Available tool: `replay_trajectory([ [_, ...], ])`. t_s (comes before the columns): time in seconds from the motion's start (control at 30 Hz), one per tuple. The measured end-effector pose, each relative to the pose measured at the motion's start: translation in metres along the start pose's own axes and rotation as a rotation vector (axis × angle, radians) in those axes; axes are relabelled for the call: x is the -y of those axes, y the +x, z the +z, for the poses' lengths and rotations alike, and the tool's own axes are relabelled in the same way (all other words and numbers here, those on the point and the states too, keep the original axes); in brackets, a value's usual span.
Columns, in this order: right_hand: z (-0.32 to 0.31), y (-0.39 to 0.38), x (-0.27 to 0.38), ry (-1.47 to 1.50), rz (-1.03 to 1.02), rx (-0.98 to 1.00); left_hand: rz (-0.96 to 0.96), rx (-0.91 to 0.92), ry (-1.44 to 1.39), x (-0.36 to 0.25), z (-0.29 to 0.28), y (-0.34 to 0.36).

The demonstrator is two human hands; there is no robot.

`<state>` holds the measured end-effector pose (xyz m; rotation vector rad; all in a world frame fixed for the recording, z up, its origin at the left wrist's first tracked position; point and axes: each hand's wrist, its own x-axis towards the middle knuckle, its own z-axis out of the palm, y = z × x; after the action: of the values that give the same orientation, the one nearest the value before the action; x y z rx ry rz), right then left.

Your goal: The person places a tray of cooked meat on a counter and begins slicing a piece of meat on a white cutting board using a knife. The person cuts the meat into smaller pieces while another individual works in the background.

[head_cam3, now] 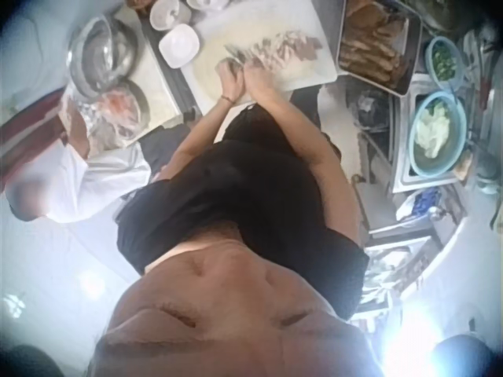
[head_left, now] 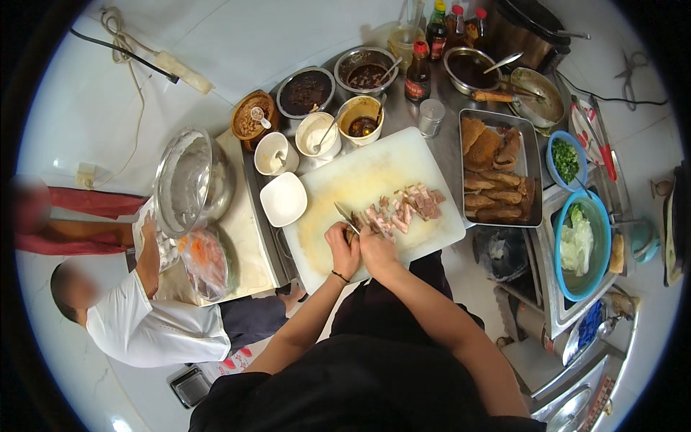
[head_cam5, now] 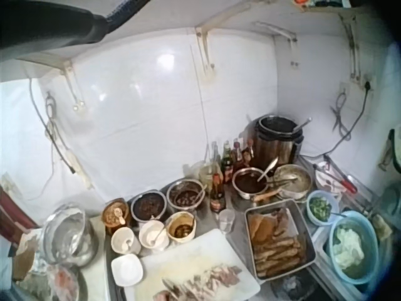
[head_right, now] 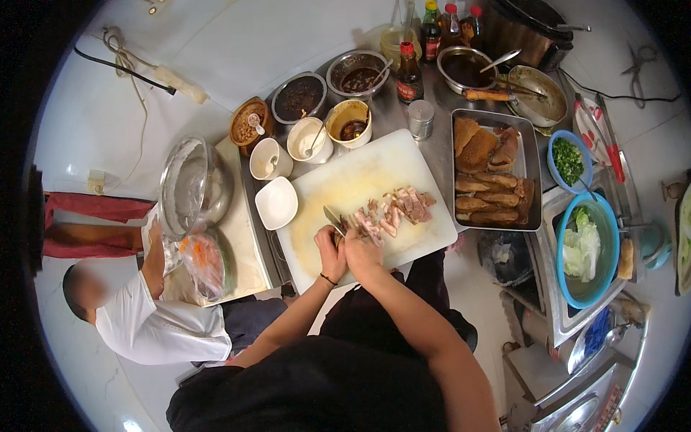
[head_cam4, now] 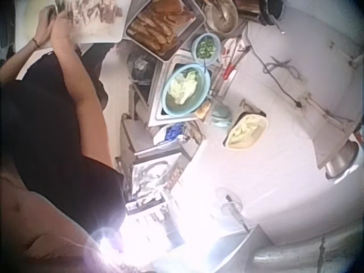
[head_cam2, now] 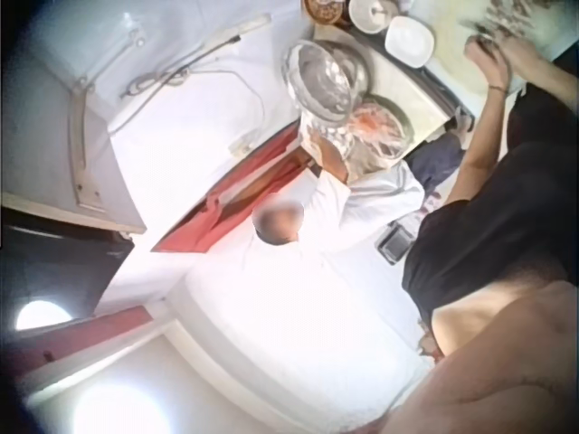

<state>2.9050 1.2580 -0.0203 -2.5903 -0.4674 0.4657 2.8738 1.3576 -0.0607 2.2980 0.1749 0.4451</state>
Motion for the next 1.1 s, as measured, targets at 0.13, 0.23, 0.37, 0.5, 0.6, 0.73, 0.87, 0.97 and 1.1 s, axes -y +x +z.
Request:
replay_trajectory([
  [0.13, -0.016, 0.0, 0.004, 0.053, 0.05, 0.126, 0.003, -0.013, -0.011, 0.003, -0.002, 0.0],
  [0.23, -0.024, -0.021, -0.008, 0.038, 0.052, 0.151, 0.033, -0.021, -0.001, 0.006, -0.001, -0.002],
  [0.37, -0.042, -0.033, -0.03, 0.068, 0.024, 0.206, 0.064, 0.02, -0.005, 0.011, -0.006, -0.003],
  [0.5, -0.046, -0.033, -0.029, 0.096, -0.02, 0.121, 0.074, 0.028, -0.024, 0.011, -0.008, -0.003],
  [0.6, -0.056, -0.032, -0.018, 0.108, -0.076, 0.122, 0.075, 0.011, -0.014, 0.009, -0.007, -0.004],
  [0.73, -0.052, -0.028, -0.016, 0.089, -0.078, 0.13, 0.072, 0.019, 0.011, 0.01, -0.006, -0.003],
  [0.87, -0.052, -0.029, -0.017, 0.086, -0.073, 0.149, 0.079, 0.007, 0.031, 0.01, -0.004, -0.003],
  [0.97, -0.056, -0.033, -0.019, 0.085, -0.082, 0.193, 0.069, 0.015, 0.025, 0.009, -0.004, -0.003],
  [1.1, -0.062, -0.035, -0.016, 0.103, -0.044, 0.226, 0.08, 0.038, 0.036, 0.009, -0.005, -0.002],
])
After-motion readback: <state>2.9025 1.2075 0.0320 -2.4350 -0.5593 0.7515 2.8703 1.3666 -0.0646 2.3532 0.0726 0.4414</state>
